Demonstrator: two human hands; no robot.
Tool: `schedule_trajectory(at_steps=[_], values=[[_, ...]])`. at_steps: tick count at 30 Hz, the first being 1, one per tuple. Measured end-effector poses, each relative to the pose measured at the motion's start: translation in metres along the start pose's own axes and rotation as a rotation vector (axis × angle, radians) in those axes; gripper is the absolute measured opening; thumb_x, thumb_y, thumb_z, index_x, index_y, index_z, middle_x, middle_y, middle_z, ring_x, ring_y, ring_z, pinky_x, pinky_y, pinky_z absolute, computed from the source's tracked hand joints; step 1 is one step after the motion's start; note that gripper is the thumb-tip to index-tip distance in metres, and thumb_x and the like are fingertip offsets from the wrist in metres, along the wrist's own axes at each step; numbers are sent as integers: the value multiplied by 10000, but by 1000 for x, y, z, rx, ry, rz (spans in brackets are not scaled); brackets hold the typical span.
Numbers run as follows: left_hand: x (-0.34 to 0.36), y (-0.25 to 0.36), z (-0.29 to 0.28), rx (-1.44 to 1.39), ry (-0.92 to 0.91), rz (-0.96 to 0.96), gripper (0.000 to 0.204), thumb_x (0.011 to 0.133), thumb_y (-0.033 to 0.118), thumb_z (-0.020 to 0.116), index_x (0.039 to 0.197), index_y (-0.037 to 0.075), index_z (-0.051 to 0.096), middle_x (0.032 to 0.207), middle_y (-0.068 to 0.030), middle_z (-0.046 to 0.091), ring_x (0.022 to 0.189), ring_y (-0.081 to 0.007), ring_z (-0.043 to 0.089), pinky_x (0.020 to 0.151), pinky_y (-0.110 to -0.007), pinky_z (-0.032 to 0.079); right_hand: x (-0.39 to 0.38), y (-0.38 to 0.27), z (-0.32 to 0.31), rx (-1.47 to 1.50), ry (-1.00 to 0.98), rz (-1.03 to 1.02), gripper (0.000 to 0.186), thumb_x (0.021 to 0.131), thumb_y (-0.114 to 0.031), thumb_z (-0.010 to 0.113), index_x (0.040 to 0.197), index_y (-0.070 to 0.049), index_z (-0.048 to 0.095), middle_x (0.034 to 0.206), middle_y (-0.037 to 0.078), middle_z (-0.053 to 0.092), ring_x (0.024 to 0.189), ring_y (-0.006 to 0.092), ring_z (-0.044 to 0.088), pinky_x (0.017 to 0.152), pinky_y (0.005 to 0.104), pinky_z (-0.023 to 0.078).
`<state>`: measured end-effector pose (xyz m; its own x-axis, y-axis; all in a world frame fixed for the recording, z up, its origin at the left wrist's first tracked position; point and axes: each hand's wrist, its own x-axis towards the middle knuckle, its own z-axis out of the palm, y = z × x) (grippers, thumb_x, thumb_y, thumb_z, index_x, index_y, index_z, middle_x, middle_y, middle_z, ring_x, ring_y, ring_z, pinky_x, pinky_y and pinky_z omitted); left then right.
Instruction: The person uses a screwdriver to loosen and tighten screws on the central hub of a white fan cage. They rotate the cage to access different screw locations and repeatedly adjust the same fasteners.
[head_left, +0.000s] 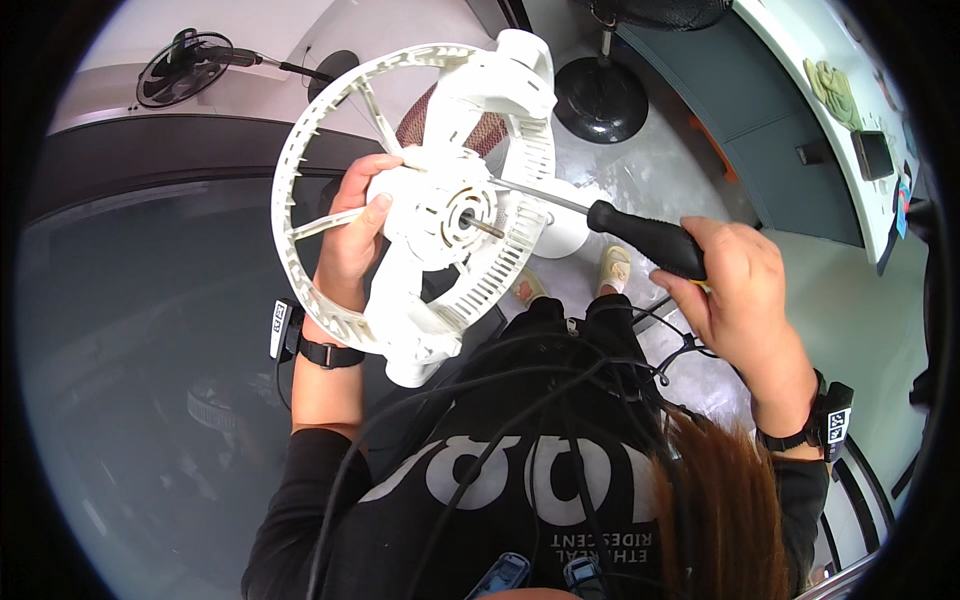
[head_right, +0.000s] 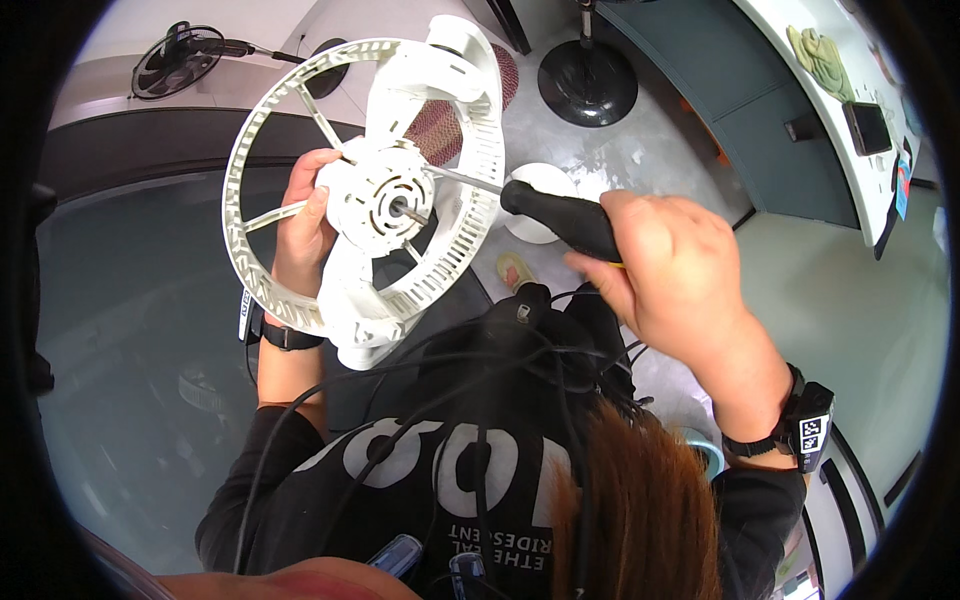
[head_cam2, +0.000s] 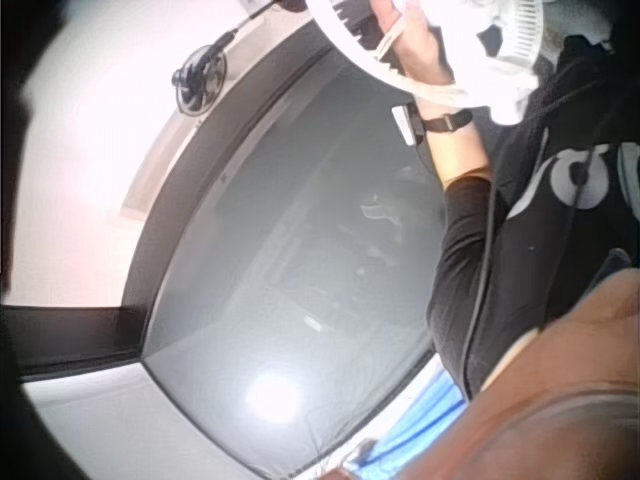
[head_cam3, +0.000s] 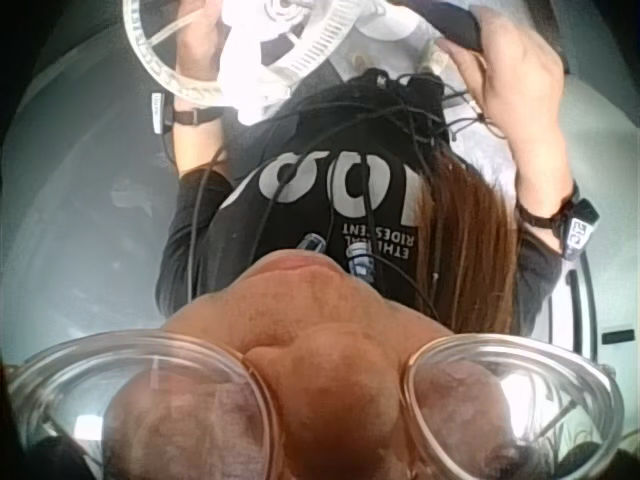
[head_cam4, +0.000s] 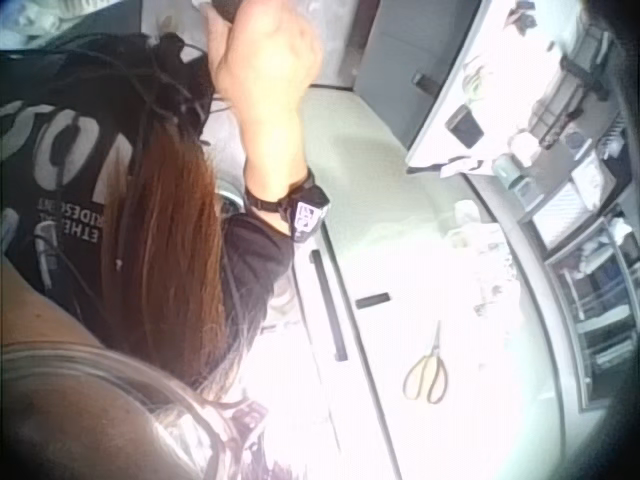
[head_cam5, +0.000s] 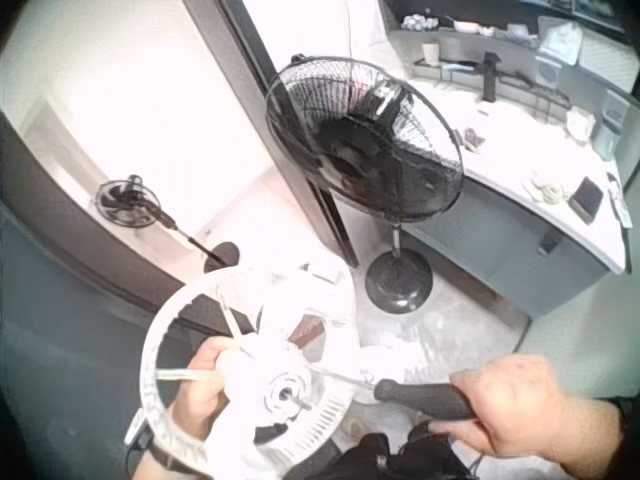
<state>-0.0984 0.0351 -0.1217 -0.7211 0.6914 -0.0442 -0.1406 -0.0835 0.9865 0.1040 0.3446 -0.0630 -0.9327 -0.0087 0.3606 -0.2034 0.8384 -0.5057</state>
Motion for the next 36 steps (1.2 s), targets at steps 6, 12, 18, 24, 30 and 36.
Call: schedule_trajectory(at_steps=[6, 12, 18, 24, 30, 36], values=[[-1, -1, -5, 31, -18, -8, 350, 948, 170, 543, 1247, 2, 481, 1171, -123, 583, 1080, -175, 556, 948, -321, 440, 7, -13, -2, 121, -157, 470, 321, 848, -273, 695, 843, 13, 550, 587, 169, 534, 566, 367, 562, 529, 395, 436], [-1, -3, -9, 17, -18, -7, 330, 934, 149, 556, 1224, 1, 503, 1141, -97, 588, 1055, -159, 554, 940, -305, 436, -2, -12, 3, 124, -163, 275, 407, 719, -143, 771, 1028, -31, 530, 674, 121, 561, 608, 330, 569, 548, 391, 440], [0, 0, -5, 21, -40, 29, 326, 942, 133, 542, 1235, -1, 493, 1149, -104, 588, 1060, -158, 559, 937, -305, 445, -8, -1, 9, -67, -5, -93, 375, 679, -92, 788, 953, -14, 544, 702, 118, 536, 574, 294, 525, 521, 362, 420], [-3, 2, -2, -37, -20, -14, 346, 957, 159, 533, 1257, 0, 469, 1159, -120, 593, 1059, -164, 571, 927, -303, 457, -7, -5, 15, 611, -118, 763, 318, 804, -214, 756, 901, -15, 528, 689, 55, 581, 602, 152, 549, 546, 291, 426], [0, 2, -2, -46, -7, -1, 363, 952, 179, 542, 1261, 6, 460, 1155, -135, 593, 1049, -181, 589, 920, -313, 478, -4, -15, 9, 561, -342, 715, 344, 756, -67, 746, 961, -49, 470, 666, 17, 518, 564, 118, 465, 524, 271, 393], [1, 2, -1, -81, -39, 4, 340, 950, 141, 540, 1256, 8, 472, 1143, -130, 602, 1029, -175, 602, 906, -298, 490, 2, 0, 1, -268, -27, -144, 365, 662, -136, 759, 956, -56, 559, 752, 91, 555, 660, 282, 597, 552, 373, 459]])
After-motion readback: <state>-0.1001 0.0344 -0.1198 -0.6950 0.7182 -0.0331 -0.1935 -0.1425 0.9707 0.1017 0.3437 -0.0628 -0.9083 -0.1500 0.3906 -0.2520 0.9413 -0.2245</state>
